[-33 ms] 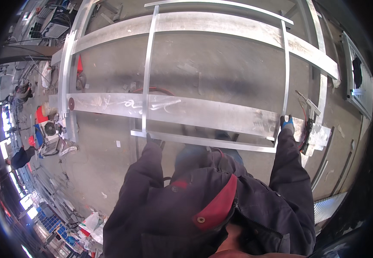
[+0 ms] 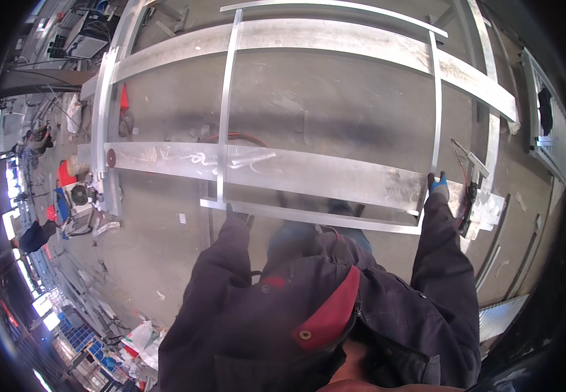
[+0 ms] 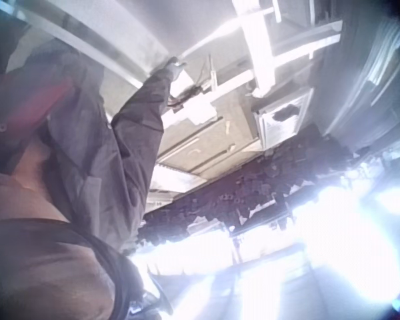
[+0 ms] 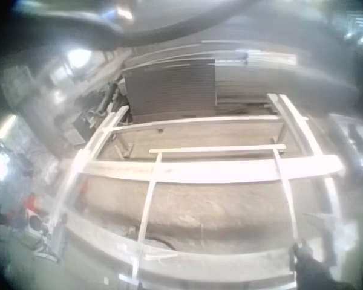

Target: The person assembles a metal frame by placing and aligning metal bars on a workbench. They use a handheld tool to apply adhesive or sealant along the joints, then position additional bars to form a grid-like structure. The person repeatedly adjusts and repositions the bars to ensure alignment.

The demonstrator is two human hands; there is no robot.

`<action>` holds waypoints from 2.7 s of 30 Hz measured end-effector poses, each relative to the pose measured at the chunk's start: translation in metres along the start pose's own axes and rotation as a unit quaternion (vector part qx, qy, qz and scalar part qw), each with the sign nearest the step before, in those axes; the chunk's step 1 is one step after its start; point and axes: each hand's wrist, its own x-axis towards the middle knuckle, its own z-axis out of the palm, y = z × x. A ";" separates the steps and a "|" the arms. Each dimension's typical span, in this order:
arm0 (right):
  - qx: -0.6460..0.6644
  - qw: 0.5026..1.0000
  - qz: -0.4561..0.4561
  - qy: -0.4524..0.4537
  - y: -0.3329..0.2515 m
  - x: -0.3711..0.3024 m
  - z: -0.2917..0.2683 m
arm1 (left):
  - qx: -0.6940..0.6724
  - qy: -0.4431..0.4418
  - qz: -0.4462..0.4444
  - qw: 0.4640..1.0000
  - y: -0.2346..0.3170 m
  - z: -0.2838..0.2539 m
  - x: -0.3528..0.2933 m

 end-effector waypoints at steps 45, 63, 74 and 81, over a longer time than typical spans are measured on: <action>0.837 0.503 -0.205 0.068 -0.106 -0.248 -0.248 | 0.000 -0.389 0.280 0.878 0.133 0.295 -0.252; 0.841 0.334 -0.413 -0.107 0.079 -0.339 -0.327 | 0.088 -0.391 0.454 0.796 0.290 0.311 -0.340; 0.932 0.346 -0.103 0.026 0.241 -0.395 -0.154 | 0.468 -0.189 0.363 0.783 0.242 0.309 -0.232; 0.912 0.389 0.084 0.096 0.260 -0.471 -0.121 | 0.627 -0.089 0.278 0.722 0.179 0.289 -0.119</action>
